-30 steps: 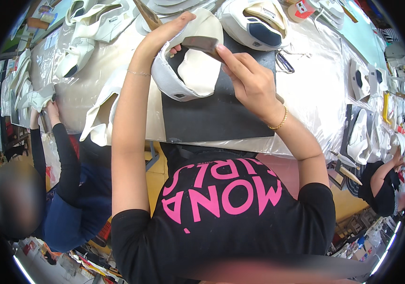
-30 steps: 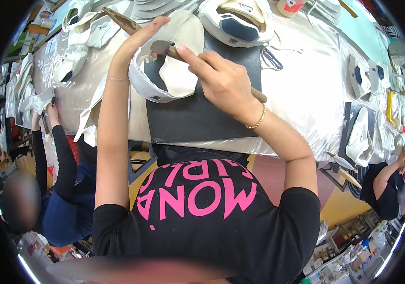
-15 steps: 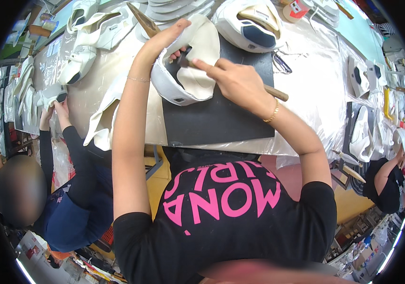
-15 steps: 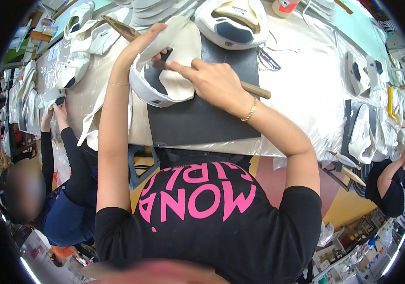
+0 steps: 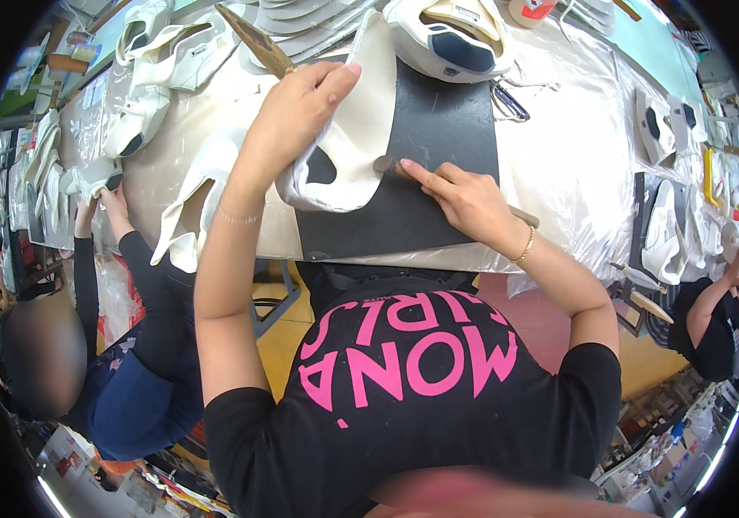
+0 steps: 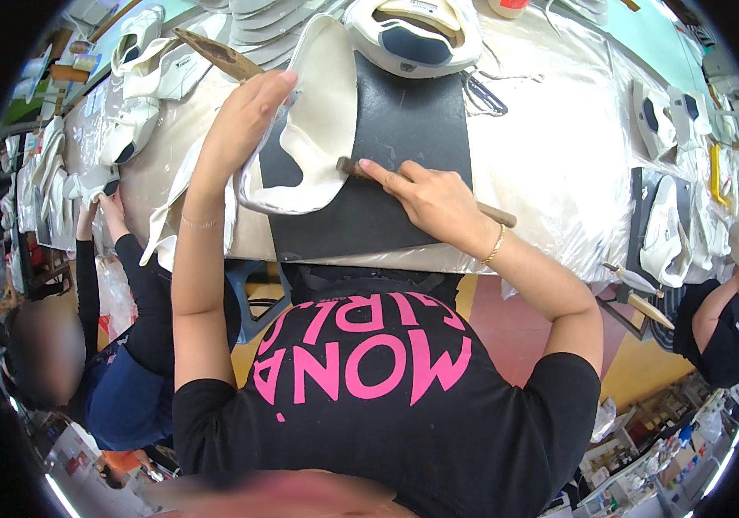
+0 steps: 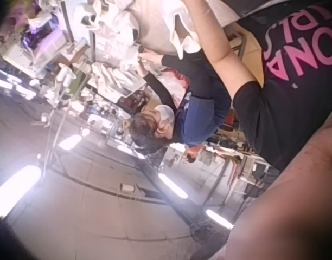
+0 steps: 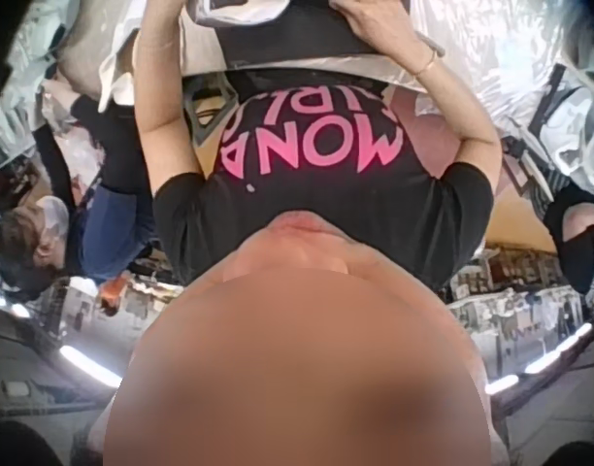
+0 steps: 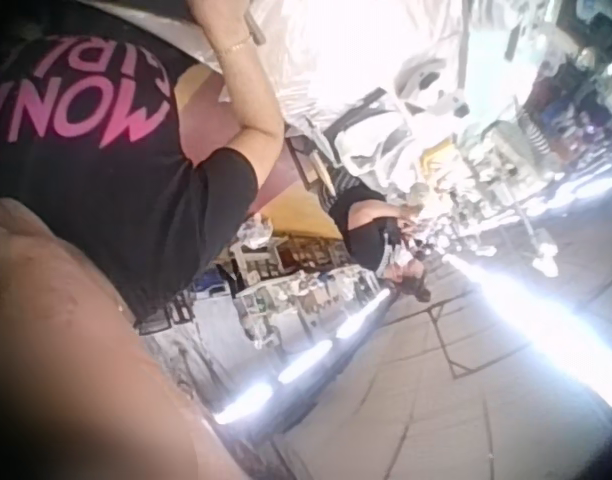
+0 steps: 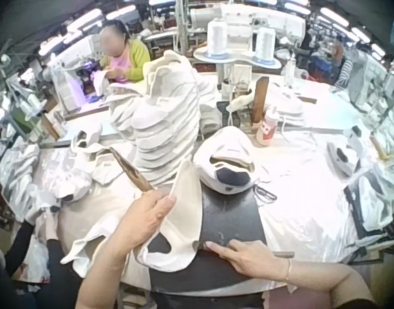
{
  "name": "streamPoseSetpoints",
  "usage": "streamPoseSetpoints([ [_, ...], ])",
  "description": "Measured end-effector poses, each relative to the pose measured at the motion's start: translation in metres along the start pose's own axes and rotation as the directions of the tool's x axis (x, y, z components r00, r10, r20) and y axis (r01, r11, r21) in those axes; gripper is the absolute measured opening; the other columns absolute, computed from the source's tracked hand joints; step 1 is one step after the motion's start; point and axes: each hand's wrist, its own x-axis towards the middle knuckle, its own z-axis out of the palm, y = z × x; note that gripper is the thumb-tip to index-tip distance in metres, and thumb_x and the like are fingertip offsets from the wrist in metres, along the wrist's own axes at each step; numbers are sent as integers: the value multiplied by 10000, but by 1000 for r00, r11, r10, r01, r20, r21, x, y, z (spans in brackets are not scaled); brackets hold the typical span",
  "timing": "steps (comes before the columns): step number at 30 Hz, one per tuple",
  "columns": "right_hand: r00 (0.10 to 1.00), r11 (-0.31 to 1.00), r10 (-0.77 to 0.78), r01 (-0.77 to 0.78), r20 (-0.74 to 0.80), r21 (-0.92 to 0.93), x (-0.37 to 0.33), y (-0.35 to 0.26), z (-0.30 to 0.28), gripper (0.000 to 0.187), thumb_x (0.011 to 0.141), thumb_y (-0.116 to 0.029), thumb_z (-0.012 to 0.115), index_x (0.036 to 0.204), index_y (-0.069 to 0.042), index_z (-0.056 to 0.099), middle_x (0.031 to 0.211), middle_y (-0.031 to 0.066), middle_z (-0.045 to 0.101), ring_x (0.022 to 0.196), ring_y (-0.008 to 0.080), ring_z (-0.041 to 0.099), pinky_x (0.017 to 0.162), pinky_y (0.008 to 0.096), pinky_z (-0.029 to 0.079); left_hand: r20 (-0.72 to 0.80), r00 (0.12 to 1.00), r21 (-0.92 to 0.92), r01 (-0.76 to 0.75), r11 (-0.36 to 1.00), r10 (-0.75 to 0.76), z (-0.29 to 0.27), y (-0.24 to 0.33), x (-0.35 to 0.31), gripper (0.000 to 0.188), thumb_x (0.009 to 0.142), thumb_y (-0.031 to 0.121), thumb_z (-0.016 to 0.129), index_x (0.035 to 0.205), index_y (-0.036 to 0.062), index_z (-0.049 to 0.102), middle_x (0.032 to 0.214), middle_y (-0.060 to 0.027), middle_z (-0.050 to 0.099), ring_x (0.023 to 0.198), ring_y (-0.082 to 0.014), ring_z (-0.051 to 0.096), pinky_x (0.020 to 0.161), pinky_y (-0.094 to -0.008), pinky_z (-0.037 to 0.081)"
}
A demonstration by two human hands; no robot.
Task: The person repeatedly picks up white slip-on shoes, uses a wooden mallet to tap the toe and heel areas, and inspects the fit by hand. The person places finished shoes into a pile and continues the process with additional units.
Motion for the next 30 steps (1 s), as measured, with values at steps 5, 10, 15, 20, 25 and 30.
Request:
streamPoseSetpoints([
  [5, 963, 990, 38, 1, -268, 144, 1, -4, -22, 572, 832, -41, 653, 1368, -218, 563, 822, 38, 613, 617, 203, 617, 521, 328, 511, -285, 894, -103, -387, 916, 345, 5, -10, -45, 671, 818, 373, 639, 1310, -68, 519, 1075, -161, 578, 1011, -267, 578, 942, -321, 431],
  [10, 898, 982, 37, 48, -439, 181, 5, -7, -21, 592, 816, -48, 679, 1371, -221, 564, 843, 37, 628, 625, 199, 621, 517, 317, 506, -220, 685, 511, -526, 680, 695, 37, -69, -86, 831, 677, 327, 758, 1350, -40, 438, 1240, -190, 510, 1165, -340, 522, 1021, -404, 415],
  [15, 991, 988, 133, -132, -3, 75, 7, -20, 1, 504, 837, -48, 669, 1311, -208, 611, 841, 46, 623, 658, 228, 632, 559, 350, 520, -190, 945, 179, -234, 955, 267, 77, -138, -133, 686, 712, 274, 757, 1271, 21, 450, 1212, -173, 533, 1141, -290, 528, 990, -435, 420],
  [20, 936, 972, 10, 73, -353, 221, 10, -36, -1, 483, 859, -67, 636, 1316, -220, 606, 804, 38, 602, 620, 210, 613, 524, 333, 503, -203, 659, 423, -608, 672, 724, 89, -153, -147, 925, 644, 47, 804, 1383, 124, 252, 1206, -182, 585, 1034, -338, 607, 953, -554, 376],
  [25, 990, 994, 90, -82, 107, -76, 15, -39, 9, 517, 852, -90, 662, 1344, -228, 579, 806, 44, 612, 627, 213, 624, 529, 346, 505, -120, 836, 375, -462, 804, 536, 79, -139, -158, 727, 618, 91, 853, 1214, 104, 436, 1274, -114, 616, 1199, -328, 597, 982, -488, 419],
  [30, 961, 996, -20, 42, -276, 74, 14, -43, 17, 637, 796, -18, 588, 1376, -278, 550, 735, 35, 565, 540, 211, 592, 474, 330, 500, -141, 780, 256, -566, 784, 609, 80, -147, -153, 758, 606, 65, 868, 1214, 128, 418, 1266, -123, 612, 1154, -353, 617, 943, -495, 478],
])
